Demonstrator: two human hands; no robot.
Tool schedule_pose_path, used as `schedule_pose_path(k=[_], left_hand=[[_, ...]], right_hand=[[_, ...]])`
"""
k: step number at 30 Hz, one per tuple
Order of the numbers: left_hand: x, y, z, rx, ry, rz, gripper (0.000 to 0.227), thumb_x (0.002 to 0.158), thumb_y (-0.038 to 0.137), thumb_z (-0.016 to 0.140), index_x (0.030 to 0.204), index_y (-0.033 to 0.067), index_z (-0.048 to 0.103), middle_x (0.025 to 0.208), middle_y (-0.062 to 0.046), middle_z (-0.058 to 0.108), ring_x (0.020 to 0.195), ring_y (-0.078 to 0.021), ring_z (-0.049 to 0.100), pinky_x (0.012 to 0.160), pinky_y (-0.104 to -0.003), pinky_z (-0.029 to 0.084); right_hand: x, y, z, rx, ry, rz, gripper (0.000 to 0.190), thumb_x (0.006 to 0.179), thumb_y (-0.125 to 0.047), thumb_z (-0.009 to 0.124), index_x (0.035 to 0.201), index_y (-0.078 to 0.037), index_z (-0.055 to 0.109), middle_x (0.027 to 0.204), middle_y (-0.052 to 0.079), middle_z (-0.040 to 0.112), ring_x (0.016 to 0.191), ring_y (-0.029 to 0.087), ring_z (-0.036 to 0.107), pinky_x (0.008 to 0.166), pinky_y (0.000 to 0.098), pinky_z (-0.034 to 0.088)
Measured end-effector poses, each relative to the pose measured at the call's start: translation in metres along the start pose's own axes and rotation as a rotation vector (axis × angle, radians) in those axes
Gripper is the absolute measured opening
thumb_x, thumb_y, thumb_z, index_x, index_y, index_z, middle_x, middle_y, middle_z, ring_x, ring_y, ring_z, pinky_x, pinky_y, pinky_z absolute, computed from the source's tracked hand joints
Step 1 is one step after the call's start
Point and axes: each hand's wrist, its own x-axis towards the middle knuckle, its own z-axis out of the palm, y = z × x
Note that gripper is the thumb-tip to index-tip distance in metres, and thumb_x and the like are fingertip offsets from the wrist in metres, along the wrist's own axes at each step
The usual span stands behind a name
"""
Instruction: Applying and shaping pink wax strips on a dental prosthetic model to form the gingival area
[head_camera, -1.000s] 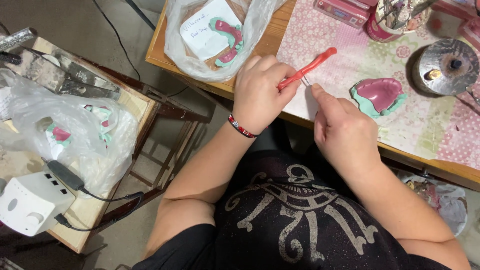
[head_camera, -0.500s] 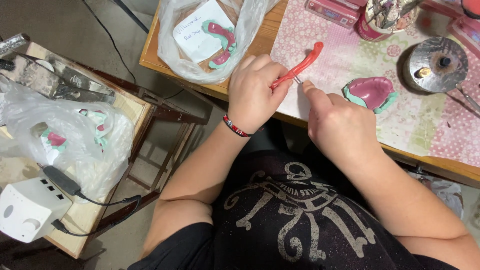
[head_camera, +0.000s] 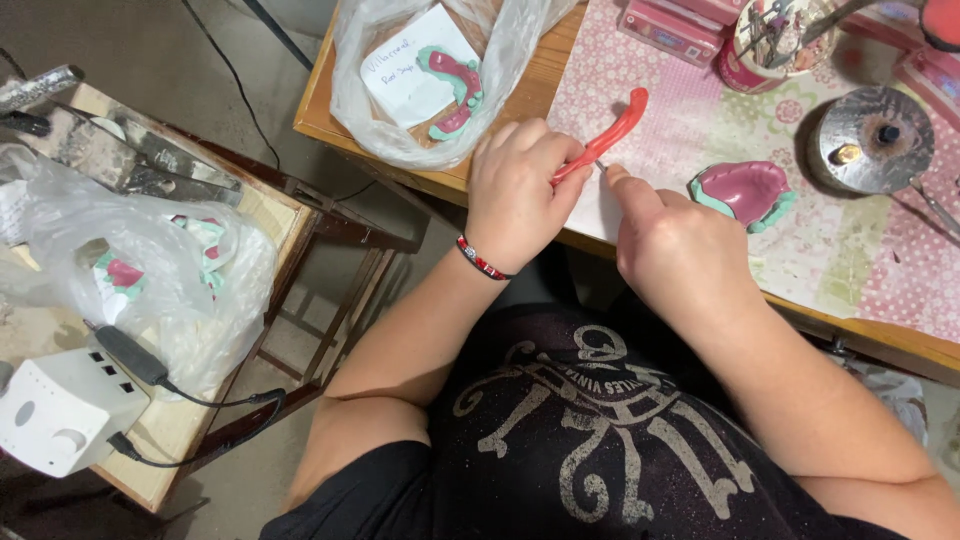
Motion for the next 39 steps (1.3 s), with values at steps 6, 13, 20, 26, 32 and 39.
schedule_pose_path(k=[6, 13, 20, 26, 32, 39], left_hand=[[-0.002, -0.008, -0.003, -0.036, 0.002, -0.045, 0.011, 0.090, 0.025, 0.077, 0.095, 0.0184, 0.070, 0.078, -0.002, 0.055, 0.081, -0.0311, 0.064, 0.076, -0.043, 0.054], [0.054, -0.017, 0.011, 0.189, -0.013, 0.071, 0.018, 0.093, 0.020, 0.079, 0.089, 0.0069, 0.067, 0.087, -0.007, 0.067, 0.081, -0.0281, 0.062, 0.081, -0.042, 0.053], [0.067, -0.017, 0.035, 0.458, -0.024, 0.049, 0.045, 0.075, 0.023, 0.095, 0.102, 0.0100, 0.061, 0.095, -0.008, 0.065, 0.085, -0.0304, 0.061, 0.064, -0.042, 0.052], [0.041, 0.009, 0.059, 0.252, -0.167, 0.054, 0.033, 0.087, 0.036, 0.084, 0.088, 0.0037, 0.076, 0.095, -0.011, 0.061, 0.092, -0.0346, 0.062, 0.065, -0.047, 0.056], [0.035, 0.021, 0.064, 0.198, -0.137, 0.097, 0.018, 0.086, 0.022, 0.079, 0.079, 0.0091, 0.068, 0.087, -0.006, 0.059, 0.082, -0.0332, 0.060, 0.068, -0.045, 0.052], [0.042, 0.075, 0.047, 0.112, 0.043, 0.351, 0.020, 0.100, 0.016, 0.071, 0.086, 0.0101, 0.058, 0.072, -0.002, 0.060, 0.066, -0.0260, 0.052, 0.059, -0.038, 0.041]], right_hand=[[0.007, -0.007, -0.018, 0.233, -0.148, 0.151, 0.030, 0.102, -0.017, 0.053, 0.128, -0.017, 0.067, 0.080, 0.017, 0.071, 0.081, 0.045, 0.074, 0.069, 0.0594, 0.059], [-0.023, 0.023, -0.012, 0.214, -0.114, 0.066, 0.057, 0.091, -0.010, 0.059, 0.147, -0.023, 0.060, 0.103, 0.010, 0.076, 0.078, 0.041, 0.071, 0.057, 0.0558, 0.056], [-0.104, 0.143, 0.006, 0.077, 0.216, 0.080, 0.009, 0.116, -0.010, 0.079, 0.123, -0.005, 0.078, 0.115, 0.015, 0.078, 0.100, 0.035, 0.072, 0.089, 0.0451, 0.056], [-0.157, 0.213, 0.027, 0.425, 0.317, 0.108, 0.017, 0.120, 0.020, 0.082, 0.134, 0.013, 0.076, 0.129, 0.030, 0.063, 0.124, 0.040, 0.061, 0.117, 0.0461, 0.050], [-0.163, 0.231, 0.029, 0.360, 0.319, 0.111, 0.013, 0.122, 0.019, 0.080, 0.129, 0.008, 0.080, 0.127, 0.025, 0.069, 0.121, 0.039, 0.062, 0.116, 0.0477, 0.048], [-0.115, 0.152, -0.005, 0.571, 0.481, 0.033, 0.002, 0.110, 0.011, 0.077, 0.109, 0.010, 0.076, 0.106, 0.025, 0.075, 0.093, 0.036, 0.069, 0.091, 0.0458, 0.054]])
